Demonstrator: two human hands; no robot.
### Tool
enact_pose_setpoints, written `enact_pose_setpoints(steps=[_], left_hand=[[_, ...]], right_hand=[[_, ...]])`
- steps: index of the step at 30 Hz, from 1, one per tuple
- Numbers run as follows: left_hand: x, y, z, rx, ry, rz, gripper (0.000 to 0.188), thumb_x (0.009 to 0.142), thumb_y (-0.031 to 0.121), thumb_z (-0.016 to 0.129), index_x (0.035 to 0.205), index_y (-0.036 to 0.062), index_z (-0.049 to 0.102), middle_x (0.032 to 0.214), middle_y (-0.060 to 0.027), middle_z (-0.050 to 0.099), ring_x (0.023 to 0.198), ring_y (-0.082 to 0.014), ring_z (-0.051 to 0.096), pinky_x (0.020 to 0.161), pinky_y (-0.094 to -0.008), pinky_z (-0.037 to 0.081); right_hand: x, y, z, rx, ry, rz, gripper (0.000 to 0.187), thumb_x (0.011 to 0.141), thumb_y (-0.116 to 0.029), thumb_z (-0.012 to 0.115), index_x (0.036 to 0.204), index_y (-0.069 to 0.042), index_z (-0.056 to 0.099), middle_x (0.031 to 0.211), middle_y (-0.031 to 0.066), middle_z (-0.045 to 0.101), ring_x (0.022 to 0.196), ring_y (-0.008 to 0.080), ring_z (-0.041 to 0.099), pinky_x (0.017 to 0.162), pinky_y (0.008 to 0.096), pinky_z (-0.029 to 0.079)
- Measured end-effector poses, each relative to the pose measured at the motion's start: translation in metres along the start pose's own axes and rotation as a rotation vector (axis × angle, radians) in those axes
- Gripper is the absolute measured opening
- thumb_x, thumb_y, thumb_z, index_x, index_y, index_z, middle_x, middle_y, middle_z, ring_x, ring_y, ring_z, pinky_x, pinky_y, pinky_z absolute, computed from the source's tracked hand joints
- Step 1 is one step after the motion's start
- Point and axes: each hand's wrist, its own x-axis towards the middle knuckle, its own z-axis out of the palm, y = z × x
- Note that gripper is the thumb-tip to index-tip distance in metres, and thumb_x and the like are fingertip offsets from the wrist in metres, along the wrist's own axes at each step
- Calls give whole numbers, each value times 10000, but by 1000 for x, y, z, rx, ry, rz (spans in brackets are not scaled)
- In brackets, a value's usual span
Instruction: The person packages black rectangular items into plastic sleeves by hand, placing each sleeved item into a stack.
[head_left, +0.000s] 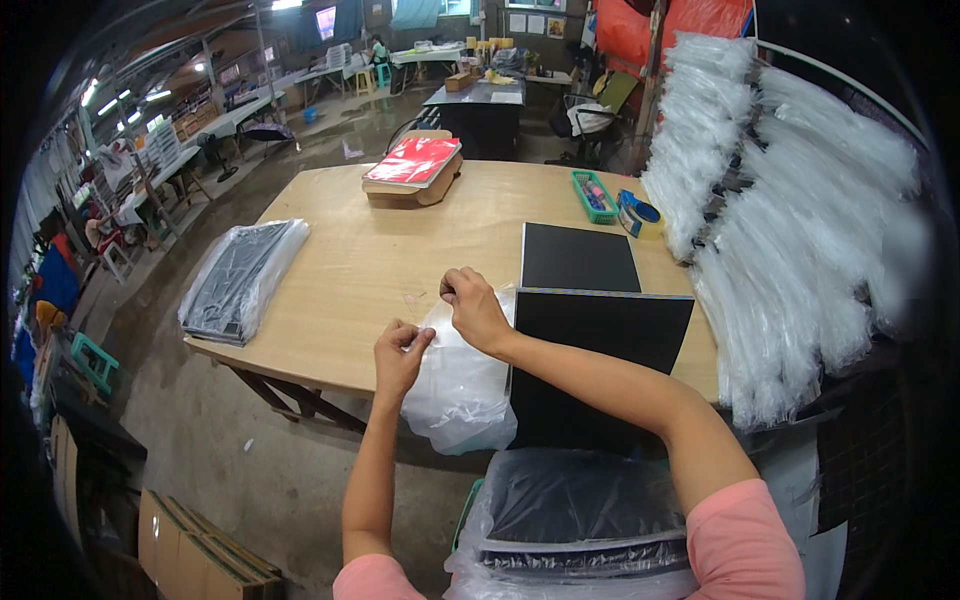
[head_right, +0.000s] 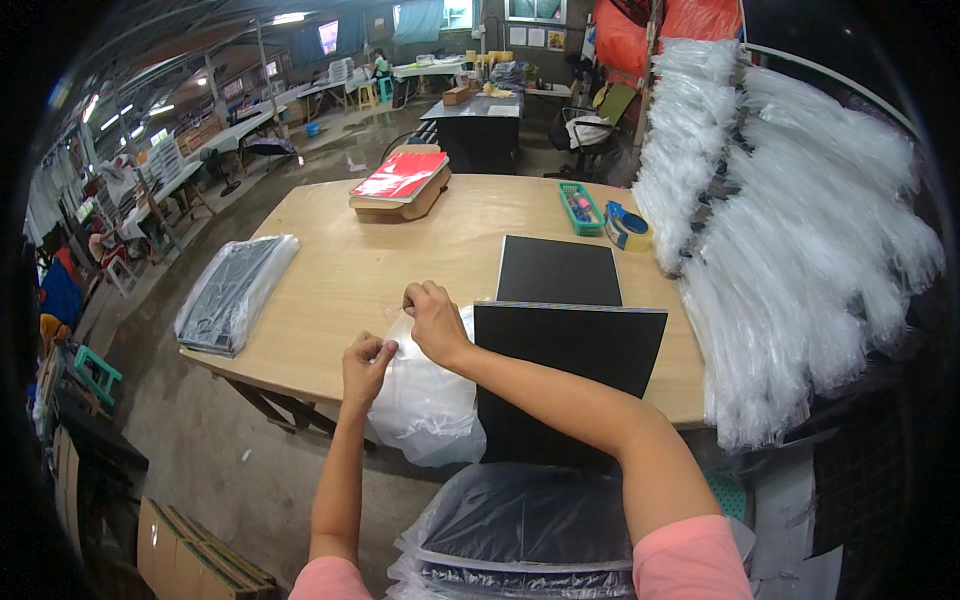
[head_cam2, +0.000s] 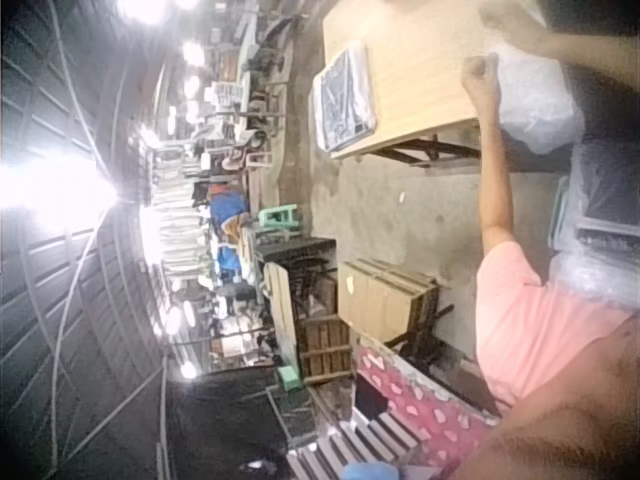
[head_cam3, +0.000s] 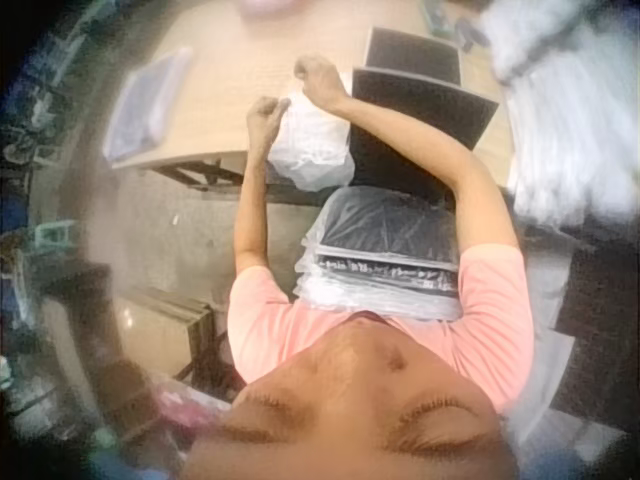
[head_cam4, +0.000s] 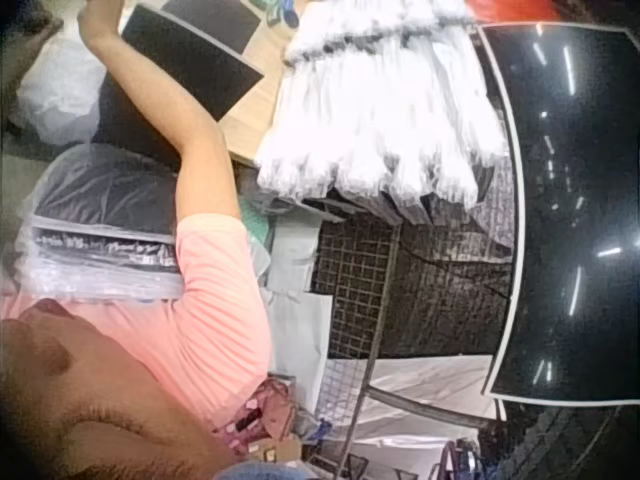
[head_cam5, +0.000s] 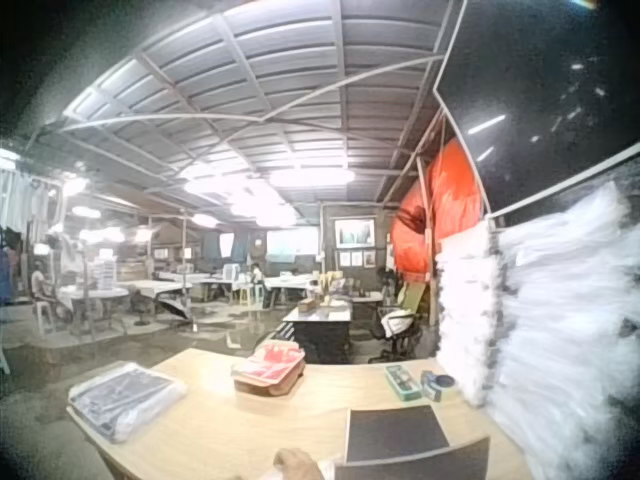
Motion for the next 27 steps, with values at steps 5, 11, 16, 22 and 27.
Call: enact_pose_setpoints(steps=[5,11,16,22,27], left_hand=[[-21,-17,-3,-333,-1070,-277,416,938,430,510,1070,59,644,798,-4,604,734,-104,485,696,-236,420],[-85,26,-85,-1206,-895,-101,581,863,426,625,1219,-25,538,1177,-125,579,1099,-174,489,928,-341,406],[-67,64,-59,-466,-1189,119,441,884,326,625,1174,-2,576,1081,-130,620,1003,-224,570,859,-352,452],[-42,133,11,-1326,-1540,423,408,877,331,624,1117,2,604,1056,-166,639,993,-280,621,835,-429,499],[-70,88,38,-904,-1376,293,465,895,427,582,1170,54,545,1055,-105,628,875,-175,602,724,-304,535]], right_hand=[[-5,-6,-4,338,-719,222,130,807,-79,617,791,15,528,673,124,517,699,242,543,707,386,428],[-36,-38,-117,802,-1951,10,312,854,-269,672,762,18,592,798,90,633,747,156,563,731,331,441],[-65,-26,-215,1424,-1047,266,322,857,-288,648,873,34,641,845,142,663,824,256,645,906,440,448],[-152,8,-247,1142,-1377,289,356,830,-310,640,955,24,637,912,146,664,872,252,648,822,410,504],[-222,2,-276,1832,-251,844,444,874,-408,531,871,29,613,892,249,642,580,327,663,562,364,543]])
